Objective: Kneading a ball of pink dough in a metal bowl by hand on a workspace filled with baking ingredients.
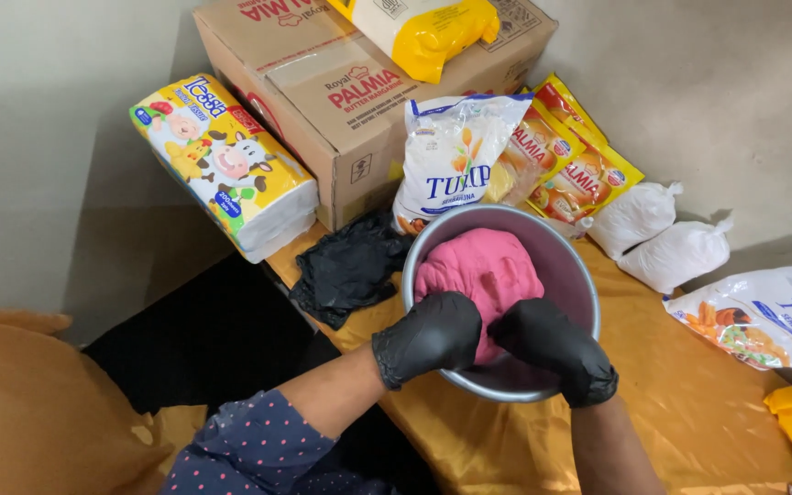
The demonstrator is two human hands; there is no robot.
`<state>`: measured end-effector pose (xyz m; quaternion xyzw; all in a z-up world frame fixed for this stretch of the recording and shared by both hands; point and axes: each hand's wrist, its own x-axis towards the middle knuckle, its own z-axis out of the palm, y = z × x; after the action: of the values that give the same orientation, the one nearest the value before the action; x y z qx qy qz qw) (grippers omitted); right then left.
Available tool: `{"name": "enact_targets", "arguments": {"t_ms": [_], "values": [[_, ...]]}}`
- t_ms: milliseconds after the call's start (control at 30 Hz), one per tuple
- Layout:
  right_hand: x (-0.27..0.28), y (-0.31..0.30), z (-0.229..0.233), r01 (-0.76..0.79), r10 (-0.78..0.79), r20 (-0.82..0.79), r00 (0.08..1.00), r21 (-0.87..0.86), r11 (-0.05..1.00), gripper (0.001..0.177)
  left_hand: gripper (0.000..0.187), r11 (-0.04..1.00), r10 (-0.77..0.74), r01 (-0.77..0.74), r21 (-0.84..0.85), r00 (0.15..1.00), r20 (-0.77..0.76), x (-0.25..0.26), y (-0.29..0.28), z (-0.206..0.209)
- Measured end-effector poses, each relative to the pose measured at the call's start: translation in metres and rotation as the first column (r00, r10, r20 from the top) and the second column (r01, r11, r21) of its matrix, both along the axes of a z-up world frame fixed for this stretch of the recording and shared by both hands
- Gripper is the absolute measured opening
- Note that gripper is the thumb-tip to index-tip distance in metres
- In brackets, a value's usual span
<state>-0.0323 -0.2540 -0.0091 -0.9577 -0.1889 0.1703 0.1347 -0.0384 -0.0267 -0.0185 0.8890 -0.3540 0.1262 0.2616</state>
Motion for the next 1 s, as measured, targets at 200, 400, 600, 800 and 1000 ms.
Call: {"name": "enact_targets", "arguments": {"t_ms": [200, 400, 600, 800, 1000], "values": [[-0.023, 0.027, 0.068, 0.407, -0.378, -0.211, 0.901, 0.117, 0.906, 0.031, 0.018, 0.994, 0.019, -0.013, -0.109, 0.998, 0.055, 0.001, 0.008, 0.016], [-0.038, 0.007, 0.086, 0.321, -0.366, 0.040, 0.930, 0.398, 0.859, 0.033, 0.019, 0.999, -0.055, 0.054, -0.010, 0.974, -0.220, 0.013, 0.009, 0.007], [-0.021, 0.081, 0.115, 0.363, -0.393, -0.201, 0.898, -0.167, 0.916, 0.044, 0.039, 0.879, 0.460, -0.464, -0.109, 0.764, 0.453, 0.001, -0.068, -0.047], [0.020, 0.016, 0.013, 0.228, -0.278, -0.101, 0.955, -0.348, 0.909, 0.051, 0.041, 0.967, 0.106, -0.034, 0.251, 0.954, -0.280, 0.003, -0.032, -0.026], [-0.016, 0.042, 0.063, 0.569, -0.573, -0.082, 0.815, 0.301, 0.766, 0.023, 0.023, 0.987, 0.110, -0.124, -0.101, 0.986, -0.129, 0.012, 0.008, 0.029]]}}
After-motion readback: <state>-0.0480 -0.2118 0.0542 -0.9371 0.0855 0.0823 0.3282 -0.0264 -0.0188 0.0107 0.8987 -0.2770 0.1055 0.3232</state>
